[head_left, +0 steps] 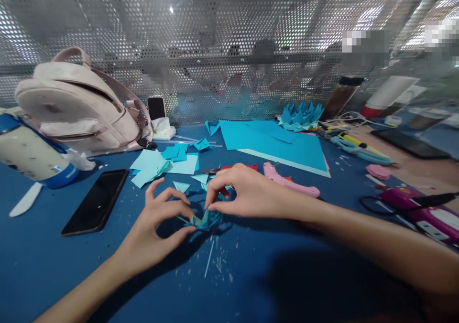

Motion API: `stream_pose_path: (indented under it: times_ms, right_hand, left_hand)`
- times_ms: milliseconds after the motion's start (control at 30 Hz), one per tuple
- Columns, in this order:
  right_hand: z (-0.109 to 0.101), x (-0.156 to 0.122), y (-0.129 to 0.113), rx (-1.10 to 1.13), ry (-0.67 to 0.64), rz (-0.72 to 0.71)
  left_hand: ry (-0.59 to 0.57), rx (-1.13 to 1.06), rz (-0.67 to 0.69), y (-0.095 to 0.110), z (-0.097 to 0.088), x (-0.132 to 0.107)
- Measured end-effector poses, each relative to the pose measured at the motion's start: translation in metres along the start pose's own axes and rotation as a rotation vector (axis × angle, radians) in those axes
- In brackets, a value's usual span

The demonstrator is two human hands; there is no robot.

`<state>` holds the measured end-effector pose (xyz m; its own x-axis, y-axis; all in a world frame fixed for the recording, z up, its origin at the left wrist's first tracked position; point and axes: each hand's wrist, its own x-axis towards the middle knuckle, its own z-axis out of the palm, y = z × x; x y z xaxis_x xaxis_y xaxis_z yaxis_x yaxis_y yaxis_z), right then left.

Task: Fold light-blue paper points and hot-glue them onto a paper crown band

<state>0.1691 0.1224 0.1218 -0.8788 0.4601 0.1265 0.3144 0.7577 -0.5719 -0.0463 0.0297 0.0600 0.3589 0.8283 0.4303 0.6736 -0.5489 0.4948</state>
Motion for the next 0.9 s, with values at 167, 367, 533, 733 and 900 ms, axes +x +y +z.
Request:
stream_pose_path:
  times_ms: [167, 367, 533, 733, 900]
  right_hand:
    - [0.002, 0.001, 0.004, 0.069, -0.008, 0.016]
    - [0.003, 0.002, 0.007, 0.172, -0.029, -0.012]
    - [0.001, 0.004, 0.008, 0.228, -0.034, -0.02]
    - [-0.003, 0.003, 0.008, 0.22, -0.032, -0.047]
    - [-0.009, 0.0, -0.002, 0.135, -0.011, -0.114]
  left_hand:
    - [-0.021, -0.057, -0.062, -0.003, 0.0, 0.0]
    - [-0.053, -0.087, -0.087, -0.003, 0.001, 0.001]
    - [-0.057, -0.115, -0.095, -0.006, 0.002, 0.001]
    - [-0.017, -0.005, 0.007, 0.0, -0.001, 0.001]
    - [0.191, 0.289, 0.221, 0.01, 0.0, -0.002]
